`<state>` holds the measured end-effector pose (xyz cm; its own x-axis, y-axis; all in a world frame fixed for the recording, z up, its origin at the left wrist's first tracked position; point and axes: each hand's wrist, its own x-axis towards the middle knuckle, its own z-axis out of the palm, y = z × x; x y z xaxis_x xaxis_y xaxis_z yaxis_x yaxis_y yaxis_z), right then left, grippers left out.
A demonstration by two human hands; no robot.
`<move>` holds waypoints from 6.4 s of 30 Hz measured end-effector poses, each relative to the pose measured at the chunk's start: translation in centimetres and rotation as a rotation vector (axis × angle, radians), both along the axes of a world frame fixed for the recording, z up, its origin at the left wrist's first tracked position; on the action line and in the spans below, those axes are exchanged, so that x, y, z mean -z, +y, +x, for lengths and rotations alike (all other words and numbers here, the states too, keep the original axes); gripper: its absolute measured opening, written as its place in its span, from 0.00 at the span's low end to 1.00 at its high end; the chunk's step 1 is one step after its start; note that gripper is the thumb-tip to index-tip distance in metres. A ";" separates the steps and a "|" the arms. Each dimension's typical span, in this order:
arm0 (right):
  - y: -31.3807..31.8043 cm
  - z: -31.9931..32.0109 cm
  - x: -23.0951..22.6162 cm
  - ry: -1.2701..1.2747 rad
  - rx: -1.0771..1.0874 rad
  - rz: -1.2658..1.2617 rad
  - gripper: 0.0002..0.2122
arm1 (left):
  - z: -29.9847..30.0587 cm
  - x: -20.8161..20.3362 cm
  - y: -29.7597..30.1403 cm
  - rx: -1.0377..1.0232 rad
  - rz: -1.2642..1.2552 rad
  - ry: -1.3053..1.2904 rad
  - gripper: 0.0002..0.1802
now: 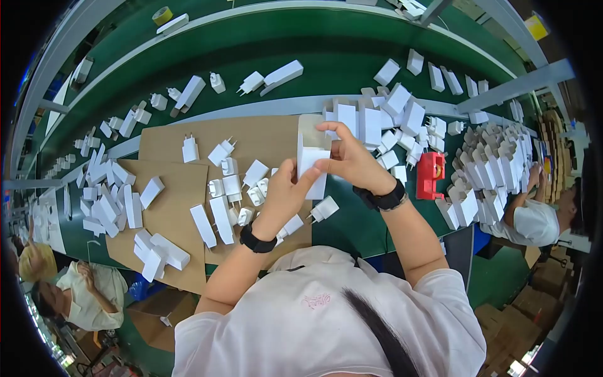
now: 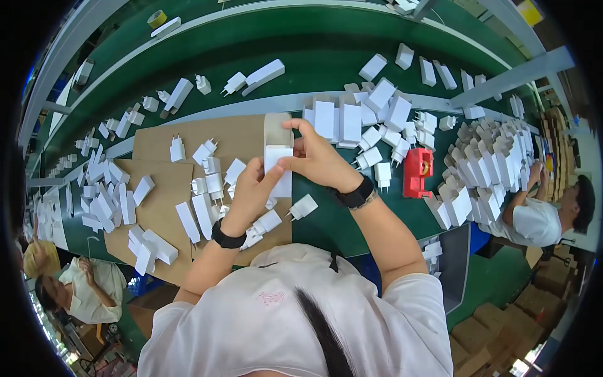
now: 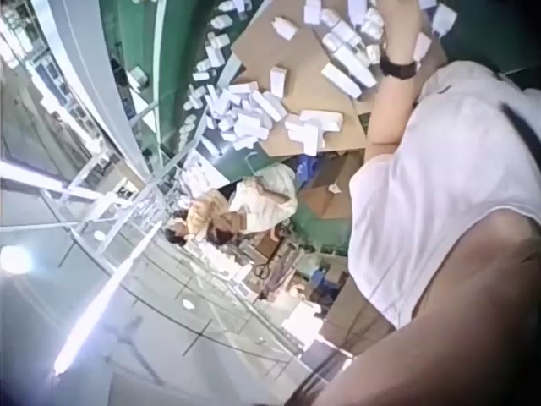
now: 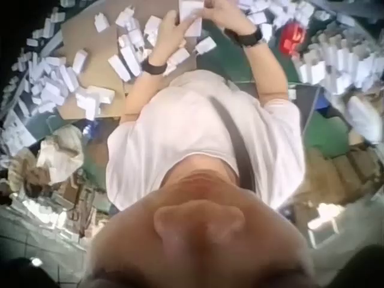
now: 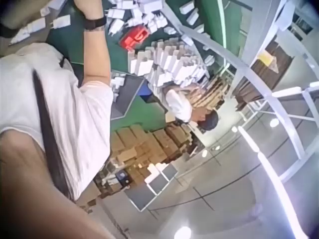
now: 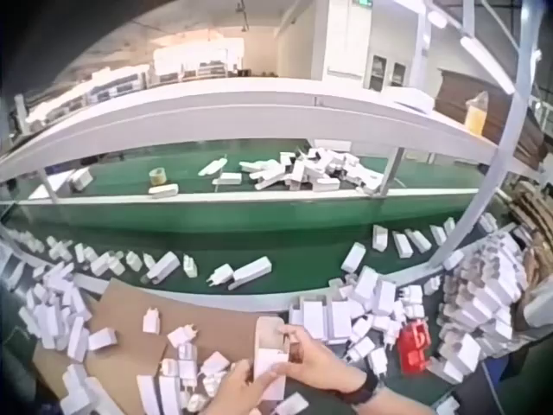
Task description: The person packages power adapters by hand, picking up a white box, inserting an adapter into it, and folding the box flaps closed. The person then places the packaged adapter onto a green conveyor belt and repeats the process.
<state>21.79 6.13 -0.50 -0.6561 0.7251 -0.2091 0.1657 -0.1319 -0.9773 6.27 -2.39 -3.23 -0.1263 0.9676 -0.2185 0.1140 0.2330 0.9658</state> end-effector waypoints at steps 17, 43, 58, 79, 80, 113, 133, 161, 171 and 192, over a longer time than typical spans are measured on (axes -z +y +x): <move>24.3 -5.3 3.3 -0.772 -0.110 0.937 0.28 | -0.8 7.7 12.5 0.304 -0.054 0.830 0.14; 22.1 -15.0 7.4 -0.653 -0.284 1.157 0.19 | -9.7 -0.6 6.1 -0.726 0.185 -0.439 0.27; 17.7 -13.2 -2.6 -0.088 -0.204 0.265 0.16 | -11.7 2.0 4.9 -0.518 0.082 0.065 0.30; 9.1 -8.0 -5.5 0.032 -0.341 0.644 0.10 | -7.3 0.0 5.9 -0.209 0.185 -0.225 0.28; 9.2 -7.9 -5.7 -0.007 -0.266 0.881 0.12 | -7.6 0.3 5.9 -0.224 0.216 -0.189 0.27; 25.3 -15.4 11.1 -0.515 -0.117 0.653 0.28 | -17.9 -4.0 17.2 -0.310 0.130 -0.089 0.26; 8.8 -4.5 -10.7 -0.027 0.106 0.467 0.12 | -11.3 -2.4 4.9 -0.151 0.281 -0.527 0.28; 8.1 -5.4 -10.2 -0.460 -0.018 0.806 0.14 | -9.6 -1.2 4.7 -0.100 0.199 -0.455 0.28; 9.1 -5.4 -7.8 -0.106 0.067 0.893 0.22 | -8.5 -2.2 5.2 -0.094 0.257 -0.442 0.25; 21.1 -12.8 5.8 -0.851 -0.129 0.181 0.32 | -18.0 5.1 16.1 -0.183 0.141 0.564 0.09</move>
<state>8.95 27.22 -6.34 -0.4090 0.7257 -0.5532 0.8505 0.0834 -0.5194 -11.75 13.67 -8.35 -0.3520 0.9341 0.0590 0.5869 0.1712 0.7914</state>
